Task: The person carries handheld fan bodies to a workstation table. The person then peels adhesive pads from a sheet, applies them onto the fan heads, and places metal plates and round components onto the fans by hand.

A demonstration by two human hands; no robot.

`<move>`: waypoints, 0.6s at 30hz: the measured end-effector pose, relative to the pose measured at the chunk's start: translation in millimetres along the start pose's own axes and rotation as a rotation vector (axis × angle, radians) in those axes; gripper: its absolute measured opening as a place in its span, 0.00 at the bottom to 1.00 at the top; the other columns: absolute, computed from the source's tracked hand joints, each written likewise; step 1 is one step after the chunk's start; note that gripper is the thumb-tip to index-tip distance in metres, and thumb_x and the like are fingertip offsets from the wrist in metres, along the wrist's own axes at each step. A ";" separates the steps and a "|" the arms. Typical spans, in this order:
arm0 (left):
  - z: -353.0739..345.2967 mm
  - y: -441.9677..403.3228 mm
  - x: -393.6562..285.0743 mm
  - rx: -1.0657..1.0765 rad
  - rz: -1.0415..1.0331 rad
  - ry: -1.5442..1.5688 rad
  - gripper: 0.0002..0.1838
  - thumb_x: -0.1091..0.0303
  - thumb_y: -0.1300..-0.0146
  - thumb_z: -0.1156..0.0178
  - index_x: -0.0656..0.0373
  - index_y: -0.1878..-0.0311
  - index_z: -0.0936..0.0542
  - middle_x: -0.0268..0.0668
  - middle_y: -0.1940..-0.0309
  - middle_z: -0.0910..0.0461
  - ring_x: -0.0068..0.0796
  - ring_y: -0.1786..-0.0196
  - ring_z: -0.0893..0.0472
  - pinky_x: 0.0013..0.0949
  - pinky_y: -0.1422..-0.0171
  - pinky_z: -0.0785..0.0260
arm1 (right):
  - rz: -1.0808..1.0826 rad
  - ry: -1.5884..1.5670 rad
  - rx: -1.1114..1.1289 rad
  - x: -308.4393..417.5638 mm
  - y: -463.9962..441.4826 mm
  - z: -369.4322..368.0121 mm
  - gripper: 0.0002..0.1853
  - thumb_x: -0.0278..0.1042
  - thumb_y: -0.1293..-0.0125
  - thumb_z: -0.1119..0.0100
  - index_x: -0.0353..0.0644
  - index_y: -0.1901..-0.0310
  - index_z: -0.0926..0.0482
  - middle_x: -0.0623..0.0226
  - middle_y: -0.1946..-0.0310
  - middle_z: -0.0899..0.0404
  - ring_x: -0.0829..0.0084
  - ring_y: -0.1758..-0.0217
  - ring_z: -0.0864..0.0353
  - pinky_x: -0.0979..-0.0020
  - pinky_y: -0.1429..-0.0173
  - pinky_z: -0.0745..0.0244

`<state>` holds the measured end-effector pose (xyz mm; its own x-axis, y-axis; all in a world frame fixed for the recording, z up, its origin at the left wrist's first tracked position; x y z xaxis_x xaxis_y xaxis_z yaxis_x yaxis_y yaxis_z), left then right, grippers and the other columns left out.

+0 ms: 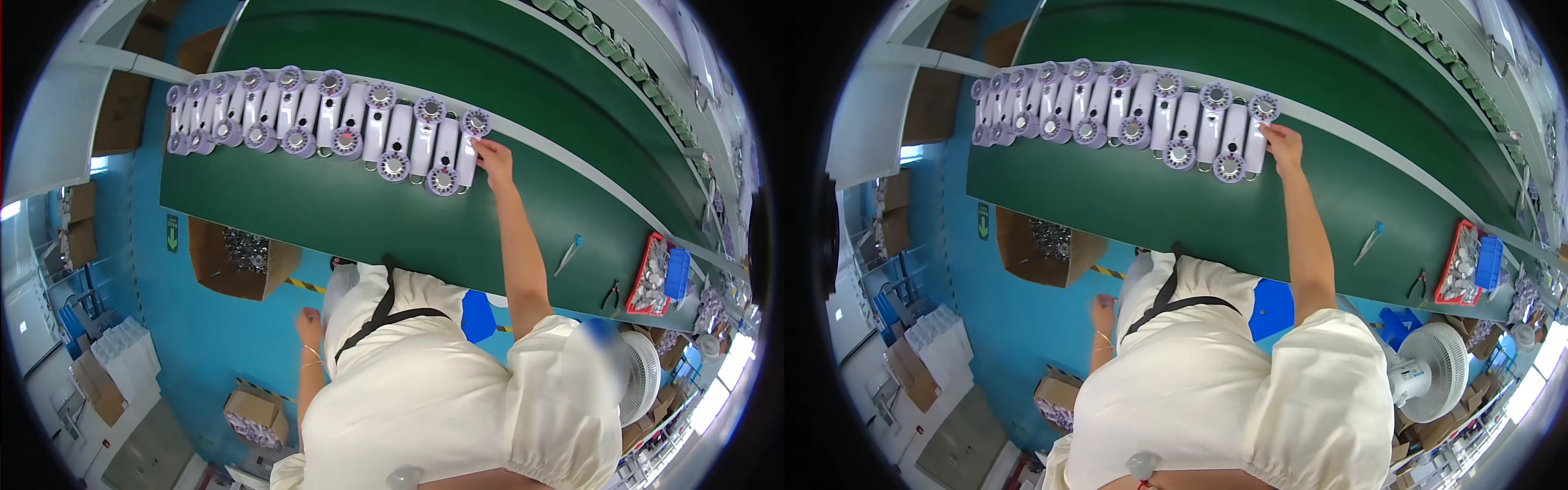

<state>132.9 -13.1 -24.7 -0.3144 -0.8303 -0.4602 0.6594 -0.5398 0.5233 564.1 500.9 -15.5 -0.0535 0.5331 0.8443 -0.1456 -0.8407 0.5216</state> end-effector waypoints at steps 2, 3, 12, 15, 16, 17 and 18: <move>-14.2 11.9 51.1 0.138 0.156 -0.083 0.18 0.58 0.36 0.42 0.67 0.56 0.19 0.60 0.56 0.17 0.58 0.49 0.19 0.46 0.46 0.28 | 0.051 0.113 -0.074 -3.5 -4.0 2.5 0.18 0.40 0.39 0.28 0.33 0.55 0.16 0.67 0.63 0.15 0.76 0.61 0.18 0.72 0.57 0.20; -22.9 15.5 78.3 0.169 0.239 0.018 0.23 0.55 0.35 0.44 0.69 0.54 0.19 0.61 0.54 0.18 0.58 0.47 0.19 0.46 0.44 0.28 | 0.093 0.275 -0.142 2.2 -1.7 4.7 0.20 0.43 0.39 0.28 0.35 0.54 0.16 0.67 0.63 0.15 0.75 0.61 0.17 0.71 0.56 0.21; -6.8 -51.2 103.3 0.360 -0.059 -0.183 0.25 0.54 0.25 0.55 0.67 0.42 0.23 0.54 0.46 0.19 0.51 0.45 0.20 0.44 0.40 0.30 | 0.400 0.437 -0.522 -25.0 98.6 7.6 0.29 0.50 0.34 0.36 0.36 0.41 0.25 0.46 0.47 0.25 0.51 0.42 0.26 0.57 0.37 0.32; -34.5 -117.8 210.4 0.504 0.169 0.233 0.27 0.50 0.26 0.53 0.65 0.44 0.21 0.47 0.49 0.17 0.45 0.49 0.18 0.41 0.40 0.28 | 0.500 0.653 -0.742 -59.3 194.9 -0.2 0.28 0.43 0.35 0.36 0.36 0.39 0.29 0.42 0.41 0.31 0.44 0.37 0.33 0.52 0.33 0.37; -57.6 -151.7 224.9 0.630 0.461 0.584 0.26 0.49 0.27 0.52 0.64 0.44 0.20 0.45 0.49 0.16 0.43 0.50 0.18 0.41 0.39 0.28 | 0.517 0.738 -0.808 -68.4 235.8 -9.7 0.28 0.41 0.36 0.37 0.36 0.38 0.30 0.40 0.39 0.32 0.43 0.36 0.33 0.51 0.33 0.37; -48.8 -166.0 231.4 0.666 0.435 0.540 0.26 0.48 0.28 0.50 0.61 0.44 0.20 0.44 0.50 0.16 0.43 0.51 0.17 0.41 0.39 0.28 | 0.520 0.821 -0.883 -77.3 279.7 -18.1 0.28 0.39 0.37 0.37 0.36 0.37 0.30 0.39 0.38 0.34 0.42 0.35 0.34 0.50 0.32 0.38; -44.7 -185.0 226.7 0.698 0.404 0.494 0.26 0.46 0.29 0.48 0.59 0.44 0.20 0.44 0.50 0.16 0.42 0.52 0.17 0.41 0.39 0.27 | 0.467 0.834 -0.892 -91.1 318.6 -22.3 0.29 0.38 0.37 0.37 0.36 0.37 0.31 0.39 0.37 0.35 0.42 0.34 0.35 0.49 0.31 0.39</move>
<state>-29.8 -95.2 -257.9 0.2790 -0.9060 -0.3182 0.0471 -0.3180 0.9469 500.6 186.6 71.1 -0.8225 0.3786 0.4245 -0.5301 -0.7808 -0.3306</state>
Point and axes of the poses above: each hand's wrist, its own y-axis away from the middle knuckle, its own z-axis out of the back of the hand, x = y × z, the point moved 8 cm from there along -y, towards the middle knuckle
